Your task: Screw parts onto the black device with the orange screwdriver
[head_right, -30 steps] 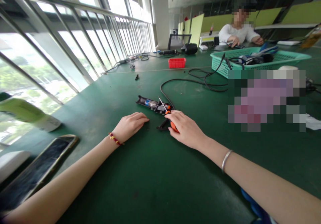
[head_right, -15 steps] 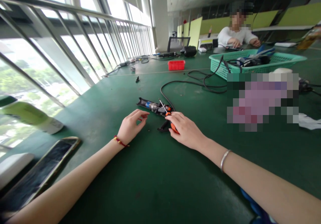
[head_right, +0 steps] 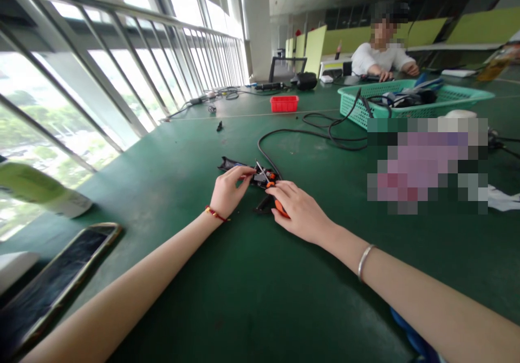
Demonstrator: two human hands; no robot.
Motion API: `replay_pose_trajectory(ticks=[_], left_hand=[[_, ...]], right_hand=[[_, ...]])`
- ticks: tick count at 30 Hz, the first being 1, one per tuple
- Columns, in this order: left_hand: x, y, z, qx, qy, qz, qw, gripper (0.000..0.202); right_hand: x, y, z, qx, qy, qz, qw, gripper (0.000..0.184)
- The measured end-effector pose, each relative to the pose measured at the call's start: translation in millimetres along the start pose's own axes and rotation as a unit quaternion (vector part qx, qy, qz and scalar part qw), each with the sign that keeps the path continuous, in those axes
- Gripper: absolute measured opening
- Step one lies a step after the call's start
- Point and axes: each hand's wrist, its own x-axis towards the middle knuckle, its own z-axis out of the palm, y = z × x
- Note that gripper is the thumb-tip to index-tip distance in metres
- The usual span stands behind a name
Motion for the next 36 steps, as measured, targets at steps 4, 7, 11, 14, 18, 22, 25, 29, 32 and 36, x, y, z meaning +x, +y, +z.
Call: replay_pose_trajectory(ticks=[4,7,11,14,18,22,25,29,32,36], left_hand=[[0.4,0.1,0.8,-0.026,0.002,-0.017,1.0,0.016],[3.6,0.8,1.7,-0.021,0.0,-0.027,0.999,0.014],[5.3,0.6,2.7,-0.016,-0.013,-0.028,0.999,0.013],[5.3,0.9,2.8,-0.009,-0.016,-0.025,1.0,0.013],[5.1,3.3,1.7,0.019,-0.018,-0.005,1.0,0.016],[4.7,5.3,0.8,0.051,-0.015,0.017,0.998,0.018],[4.3,6.1,0.4,0.065,-0.022,0.025,0.997,0.019],[4.0,7.4,-1.1,0.083,-0.033,0.033,0.995,0.021],[3.3,7.6,-2.1,0.099,-0.036,0.039,0.994,0.022],[1.2,4.7,-0.5,0.11,-0.058,0.038,0.991,0.023]], right_hand=[[-0.8,0.6,-0.2,0.005,0.0,-0.002,1.0,0.036],[-1.3,0.2,-0.9,0.007,0.001,-0.001,1.0,0.036],[-1.2,0.1,-1.0,0.01,0.005,-0.002,1.0,0.036],[-1.0,0.4,-0.5,0.006,0.003,-0.005,1.0,0.036],[-0.9,0.7,0.1,0.001,-0.002,-0.003,1.0,0.035],[-0.9,1.4,0.6,0.004,0.002,-0.008,1.0,0.035],[-0.9,1.5,0.6,0.006,0.005,-0.011,1.0,0.035],[-0.8,0.4,0.0,0.006,0.005,-0.01,1.0,0.035],[-0.6,0.3,-0.1,0.005,0.004,-0.012,1.0,0.035],[-0.4,1.0,0.4,0.012,0.007,-0.013,1.0,0.035]])
